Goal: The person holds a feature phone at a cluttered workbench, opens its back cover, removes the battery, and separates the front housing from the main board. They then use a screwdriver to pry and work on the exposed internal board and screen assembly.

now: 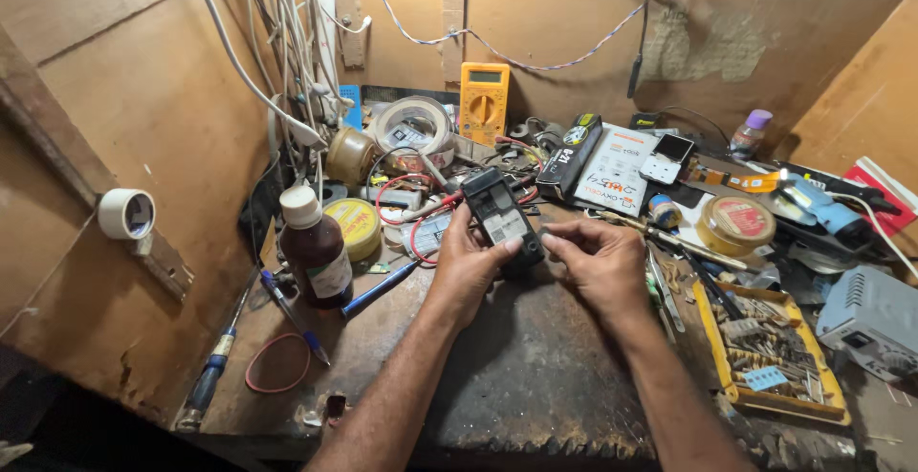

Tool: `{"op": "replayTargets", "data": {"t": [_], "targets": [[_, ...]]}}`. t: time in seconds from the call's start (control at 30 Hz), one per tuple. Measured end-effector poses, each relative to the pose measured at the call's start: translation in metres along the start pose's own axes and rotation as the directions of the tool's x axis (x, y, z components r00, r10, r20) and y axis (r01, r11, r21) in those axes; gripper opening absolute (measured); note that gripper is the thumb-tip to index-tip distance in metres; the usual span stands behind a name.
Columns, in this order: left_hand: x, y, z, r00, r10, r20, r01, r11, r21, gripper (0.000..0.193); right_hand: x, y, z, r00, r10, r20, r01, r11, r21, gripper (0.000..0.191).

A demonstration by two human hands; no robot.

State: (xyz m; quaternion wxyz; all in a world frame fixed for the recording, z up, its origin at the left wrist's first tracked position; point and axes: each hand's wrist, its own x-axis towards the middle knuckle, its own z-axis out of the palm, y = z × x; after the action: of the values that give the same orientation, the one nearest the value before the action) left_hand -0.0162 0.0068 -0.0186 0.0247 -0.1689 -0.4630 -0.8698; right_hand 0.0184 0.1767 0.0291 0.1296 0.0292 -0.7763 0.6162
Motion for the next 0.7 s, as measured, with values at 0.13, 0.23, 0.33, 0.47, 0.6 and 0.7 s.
{"op": "replayTargets", "data": {"t": [0.13,0.23,0.33,0.47,0.6,0.7], "targets": [[0.000,0.005,0.002,0.998,-0.036,0.055,0.040,0.997,-0.073,0.066,0.007,0.003,-0.017,0.965,0.217,0.150,-0.246,0.945,0.214,0.015],[-0.002,0.013,0.004,0.994,-0.092,0.055,0.095,0.994,-0.056,0.065,0.012,0.005,-0.020,0.951,0.239,0.195,-0.282,0.929,0.240,0.017],[-0.004,0.020,0.006,0.987,-0.151,0.058,0.154,0.987,-0.051,0.061,0.012,0.009,-0.019,0.949,0.239,0.203,-0.291,0.916,0.278,0.017],[-0.005,0.023,0.006,0.976,-0.197,0.094,0.206,0.974,-0.096,0.056,0.013,0.013,-0.022,0.938,0.253,0.235,-0.322,0.888,0.327,0.016],[-0.005,0.022,0.003,0.969,-0.231,0.083,0.238,0.967,-0.090,0.053,0.016,0.013,-0.022,0.925,0.253,0.285,-0.342,0.880,0.329,0.015],[-0.004,0.019,0.000,0.969,-0.230,0.085,0.238,0.966,-0.104,0.052,0.017,0.011,-0.023,0.917,0.262,0.302,-0.353,0.884,0.306,0.016]]}}
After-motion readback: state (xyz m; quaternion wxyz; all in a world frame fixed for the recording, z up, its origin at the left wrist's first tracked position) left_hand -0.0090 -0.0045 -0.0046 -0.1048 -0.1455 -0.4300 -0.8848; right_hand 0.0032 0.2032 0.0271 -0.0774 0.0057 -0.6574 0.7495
